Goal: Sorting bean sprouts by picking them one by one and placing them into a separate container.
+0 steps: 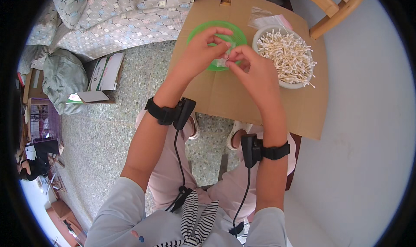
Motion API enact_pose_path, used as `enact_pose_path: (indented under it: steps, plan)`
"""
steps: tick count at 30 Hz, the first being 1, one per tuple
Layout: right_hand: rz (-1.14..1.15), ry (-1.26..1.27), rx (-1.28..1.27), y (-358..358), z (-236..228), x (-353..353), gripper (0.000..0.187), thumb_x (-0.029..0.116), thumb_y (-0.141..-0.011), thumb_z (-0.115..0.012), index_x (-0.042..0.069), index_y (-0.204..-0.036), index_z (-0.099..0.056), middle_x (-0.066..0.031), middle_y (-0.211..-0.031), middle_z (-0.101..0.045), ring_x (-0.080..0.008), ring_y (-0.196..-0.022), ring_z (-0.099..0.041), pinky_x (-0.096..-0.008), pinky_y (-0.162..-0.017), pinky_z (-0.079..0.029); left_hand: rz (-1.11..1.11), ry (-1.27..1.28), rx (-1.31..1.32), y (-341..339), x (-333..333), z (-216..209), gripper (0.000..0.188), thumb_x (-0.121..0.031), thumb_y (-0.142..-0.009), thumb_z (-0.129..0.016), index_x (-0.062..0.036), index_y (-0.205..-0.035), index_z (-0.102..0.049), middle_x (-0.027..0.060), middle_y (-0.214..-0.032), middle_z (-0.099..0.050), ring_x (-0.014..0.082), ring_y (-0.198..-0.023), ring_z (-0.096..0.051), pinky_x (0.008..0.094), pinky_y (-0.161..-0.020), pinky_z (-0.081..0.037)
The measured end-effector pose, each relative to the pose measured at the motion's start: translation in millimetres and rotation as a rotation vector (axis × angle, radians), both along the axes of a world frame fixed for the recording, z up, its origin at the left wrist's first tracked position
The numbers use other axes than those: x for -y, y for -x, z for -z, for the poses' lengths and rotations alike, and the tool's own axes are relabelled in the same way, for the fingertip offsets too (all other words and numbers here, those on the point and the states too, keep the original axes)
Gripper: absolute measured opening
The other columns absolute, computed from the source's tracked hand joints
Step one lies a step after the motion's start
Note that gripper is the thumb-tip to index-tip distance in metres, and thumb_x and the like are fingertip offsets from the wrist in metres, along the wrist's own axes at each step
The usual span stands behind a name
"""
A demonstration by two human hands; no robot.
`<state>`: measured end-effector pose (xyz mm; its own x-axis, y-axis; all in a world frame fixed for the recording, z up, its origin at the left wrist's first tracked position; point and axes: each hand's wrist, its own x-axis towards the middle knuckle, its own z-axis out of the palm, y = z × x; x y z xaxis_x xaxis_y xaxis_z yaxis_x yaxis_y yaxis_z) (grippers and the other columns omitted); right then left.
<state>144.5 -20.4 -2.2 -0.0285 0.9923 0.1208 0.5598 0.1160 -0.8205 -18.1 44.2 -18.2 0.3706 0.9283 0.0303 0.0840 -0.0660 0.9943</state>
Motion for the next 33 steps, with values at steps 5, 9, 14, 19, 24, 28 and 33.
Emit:
enact_pose_path:
  steps: [5,9,14,19,24,28,33]
  plan:
    - [0.066,-0.071,0.154,8.1,-0.4,-0.9,0.030,0.017,-0.079,-0.075,0.007,-0.100,-0.056,-0.0042,-0.092,-0.065,-0.0203,-0.074,-0.065,-0.0333,-0.069,-0.050,0.023,0.119,0.098,-0.9,2.7,-0.4,0.037,-0.011,-0.090,-0.064,-0.0044,-0.126,-0.059,0.0070,-0.092,-0.066,0.0118,-0.075,-0.065,0.0246,-0.070,-0.054]
    - [0.109,-0.215,0.209,5.3,6.5,-6.4,0.036,0.014,-0.079,-0.075,0.007,-0.107,-0.054,-0.0078,-0.103,-0.064,-0.0212,-0.085,-0.064,-0.0338,-0.075,-0.050,-0.032,0.084,0.091,-6.7,2.3,0.5,0.037,-0.011,-0.090,-0.064,-0.0043,-0.127,-0.058,0.0068,-0.092,-0.065,0.0125,-0.074,-0.065,0.0247,-0.069,-0.053]
    - [0.027,-0.031,-0.147,-21.8,-4.5,-4.3,0.033,0.009,-0.082,-0.072,0.007,-0.112,-0.060,-0.0073,-0.106,-0.065,-0.0189,-0.088,-0.063,-0.0326,-0.077,-0.049,-0.090,-0.156,-0.102,2.0,-1.0,12.4,0.027,-0.015,-0.091,-0.063,-0.0029,-0.115,-0.064,0.0053,-0.092,-0.066,0.0124,-0.073,-0.063,0.0277,-0.068,-0.051]
    - [0.217,-0.111,0.134,-76.4,2.9,2.9,0.027,0.007,-0.084,-0.069,0.008,-0.110,-0.067,-0.0074,-0.103,-0.065,-0.0204,-0.088,-0.063,-0.0327,-0.079,-0.049,-0.148,-0.403,-0.328,-4.0,7.6,6.8,0.018,-0.019,-0.091,-0.063,-0.0059,-0.102,-0.071,0.0065,-0.087,-0.064,0.0136,-0.067,-0.056,0.0310,-0.063,-0.047]
    - [0.250,-0.287,0.562,-86.5,23.1,0.6,0.032,0.013,-0.080,-0.074,0.015,-0.112,-0.070,-0.0084,-0.091,-0.065,-0.0256,-0.088,-0.063,-0.0385,-0.080,-0.049,-0.168,-0.504,-0.259,-11.8,11.3,-4.7,0.017,-0.018,-0.091,-0.062,-0.0087,-0.103,-0.071,0.0066,-0.081,-0.061,0.0157,-0.062,-0.051,0.0305,-0.059,-0.043]
    - [0.240,-0.152,0.503,-71.0,20.4,-9.5,0.031,0.016,-0.078,-0.075,0.015,-0.109,-0.071,-0.0065,-0.090,-0.066,-0.0246,-0.087,-0.065,-0.0391,-0.079,-0.050,-0.178,-0.520,-0.253,-9.9,10.5,-4.6,0.017,-0.016,-0.090,-0.062,-0.0082,-0.103,-0.071,0.0056,-0.081,-0.061,0.0152,-0.061,-0.050,0.0296,-0.058,-0.042]
    - [0.254,-0.139,0.526,-69.5,23.1,-18.8,0.022,0.020,-0.077,-0.076,0.014,-0.098,-0.073,-0.0047,-0.085,-0.067,-0.0227,-0.083,-0.066,-0.0359,-0.074,-0.051,-0.182,-0.480,-0.244,-9.5,11.1,-7.9,0.018,-0.014,-0.089,-0.062,-0.0066,-0.102,-0.071,0.0055,-0.079,-0.061,0.0147,-0.060,-0.051,0.0301,-0.057,-0.043]
